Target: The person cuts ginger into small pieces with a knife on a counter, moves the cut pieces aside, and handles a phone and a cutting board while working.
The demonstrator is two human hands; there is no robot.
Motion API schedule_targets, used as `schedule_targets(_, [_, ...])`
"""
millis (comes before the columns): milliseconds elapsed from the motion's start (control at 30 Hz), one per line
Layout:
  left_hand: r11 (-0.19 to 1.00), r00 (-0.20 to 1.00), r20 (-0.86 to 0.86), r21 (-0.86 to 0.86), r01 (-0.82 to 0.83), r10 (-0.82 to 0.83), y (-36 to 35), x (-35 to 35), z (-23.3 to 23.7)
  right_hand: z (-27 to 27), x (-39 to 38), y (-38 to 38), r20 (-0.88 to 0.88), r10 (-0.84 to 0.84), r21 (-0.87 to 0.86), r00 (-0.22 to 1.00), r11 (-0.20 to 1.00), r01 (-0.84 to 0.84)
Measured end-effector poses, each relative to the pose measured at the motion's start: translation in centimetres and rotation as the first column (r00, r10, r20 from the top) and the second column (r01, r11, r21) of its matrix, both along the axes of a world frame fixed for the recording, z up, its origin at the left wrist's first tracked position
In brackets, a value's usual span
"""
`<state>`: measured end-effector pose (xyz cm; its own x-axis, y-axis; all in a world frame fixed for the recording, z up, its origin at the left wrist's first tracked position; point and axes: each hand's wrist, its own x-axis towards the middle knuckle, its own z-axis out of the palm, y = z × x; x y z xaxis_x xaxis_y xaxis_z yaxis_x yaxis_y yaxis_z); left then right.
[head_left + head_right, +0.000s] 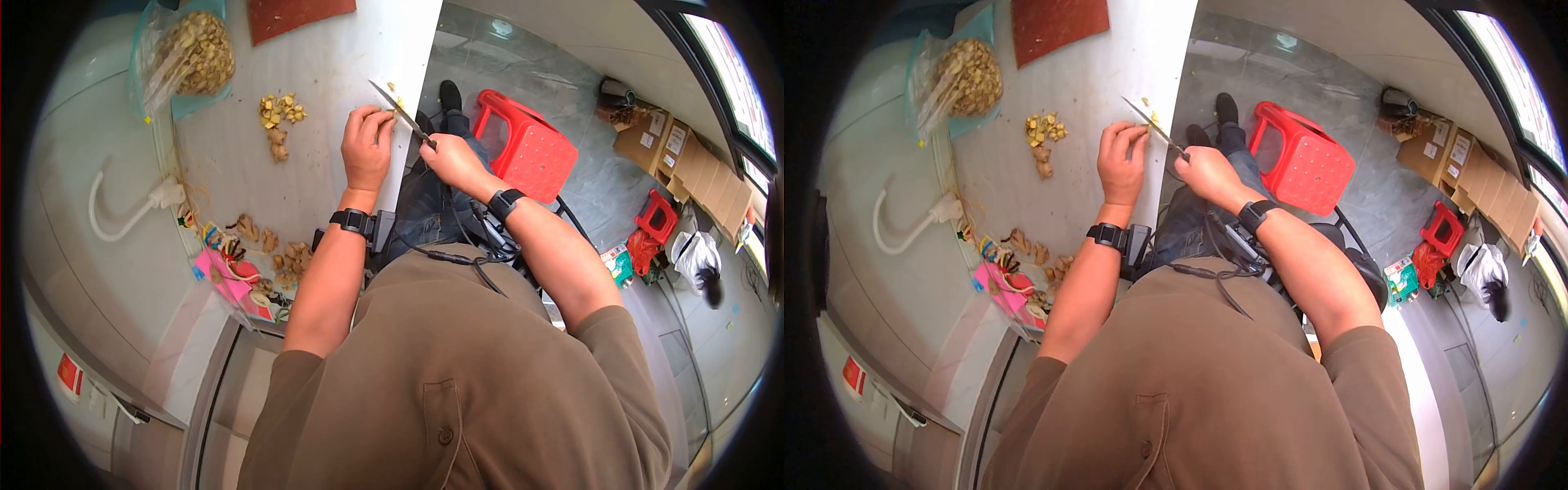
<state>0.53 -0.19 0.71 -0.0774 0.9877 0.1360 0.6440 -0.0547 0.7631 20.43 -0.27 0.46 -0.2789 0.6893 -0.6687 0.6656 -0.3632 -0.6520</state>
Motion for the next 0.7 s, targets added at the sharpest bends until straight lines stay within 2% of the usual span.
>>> schedule_targets(167, [0.998,0.996,0.075,-0.031,-0.045,0.048,-0.1,0.4,-0.1,0.7,0.8,0.0,-0.013,-0.019,0.058,1.000,0.998,0.020])
schedule_targets(333, [0.998,0.997,0.064,-0.029,-0.049,0.050,-0.1,0.6,-0.2,0.5,1.4,-0.6,0.006,0.057,0.115,0.998,0.992,-0.058])
schedule_targets(700, [0.999,0.999,-0.029,0.020,-0.025,0.025,0.1,0.8,-0.5,0.0,1.2,-0.8,0.061,0.075,0.098,0.995,0.992,-0.081])
